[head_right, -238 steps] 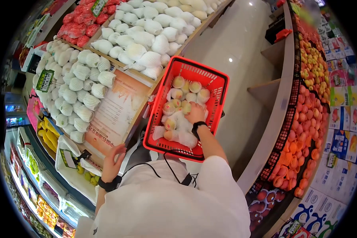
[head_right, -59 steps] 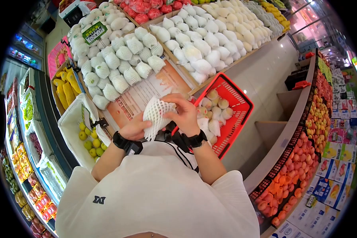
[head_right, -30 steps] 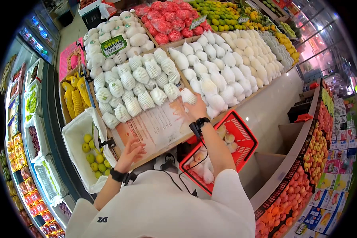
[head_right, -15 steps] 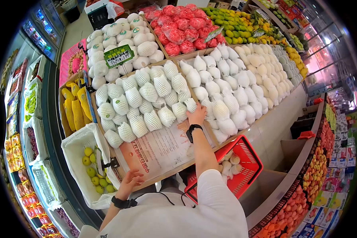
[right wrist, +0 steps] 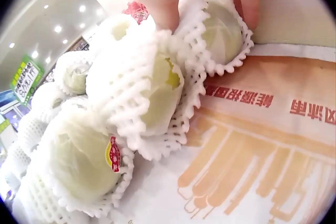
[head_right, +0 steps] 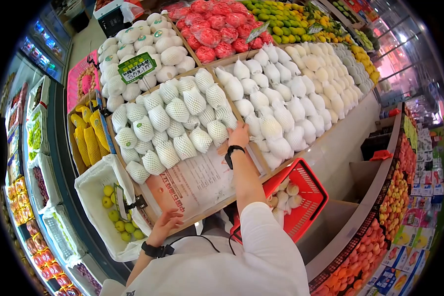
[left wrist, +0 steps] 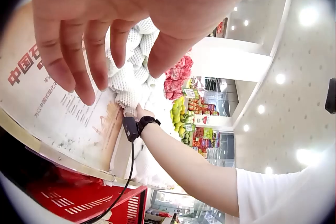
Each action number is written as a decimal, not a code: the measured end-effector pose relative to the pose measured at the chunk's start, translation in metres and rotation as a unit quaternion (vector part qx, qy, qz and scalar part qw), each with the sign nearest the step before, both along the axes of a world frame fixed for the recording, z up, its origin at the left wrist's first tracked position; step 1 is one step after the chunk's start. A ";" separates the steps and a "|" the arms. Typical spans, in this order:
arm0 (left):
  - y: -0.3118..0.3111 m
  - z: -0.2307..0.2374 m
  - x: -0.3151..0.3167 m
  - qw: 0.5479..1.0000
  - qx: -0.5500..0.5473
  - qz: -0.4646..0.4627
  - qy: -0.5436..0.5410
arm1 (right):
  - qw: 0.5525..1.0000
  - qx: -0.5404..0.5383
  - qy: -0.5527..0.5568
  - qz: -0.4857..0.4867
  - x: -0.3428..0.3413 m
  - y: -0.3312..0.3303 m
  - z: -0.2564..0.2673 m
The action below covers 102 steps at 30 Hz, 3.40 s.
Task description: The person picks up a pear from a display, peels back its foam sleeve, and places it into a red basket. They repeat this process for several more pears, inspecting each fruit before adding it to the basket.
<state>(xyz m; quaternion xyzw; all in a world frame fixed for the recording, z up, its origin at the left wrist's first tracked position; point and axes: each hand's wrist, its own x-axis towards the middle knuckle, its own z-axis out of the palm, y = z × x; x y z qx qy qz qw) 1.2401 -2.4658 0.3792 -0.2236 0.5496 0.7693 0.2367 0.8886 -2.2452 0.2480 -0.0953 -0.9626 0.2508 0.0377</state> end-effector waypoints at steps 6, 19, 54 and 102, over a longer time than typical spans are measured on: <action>0.006 0.004 -0.008 1.000 -0.012 -0.019 0.005 | 0.997 0.011 0.026 0.079 0.035 0.003 0.050; 0.060 0.032 -0.049 0.995 -0.049 -0.075 0.040 | 0.929 -0.278 0.132 -0.205 0.248 0.213 0.046; 0.190 0.111 -0.039 0.827 -0.232 -0.265 0.438 | 0.901 -0.405 0.033 0.151 0.329 0.140 0.217; 0.126 0.063 -0.043 0.989 -0.066 0.072 0.113 | 0.740 -0.654 -0.102 0.118 0.310 0.047 0.209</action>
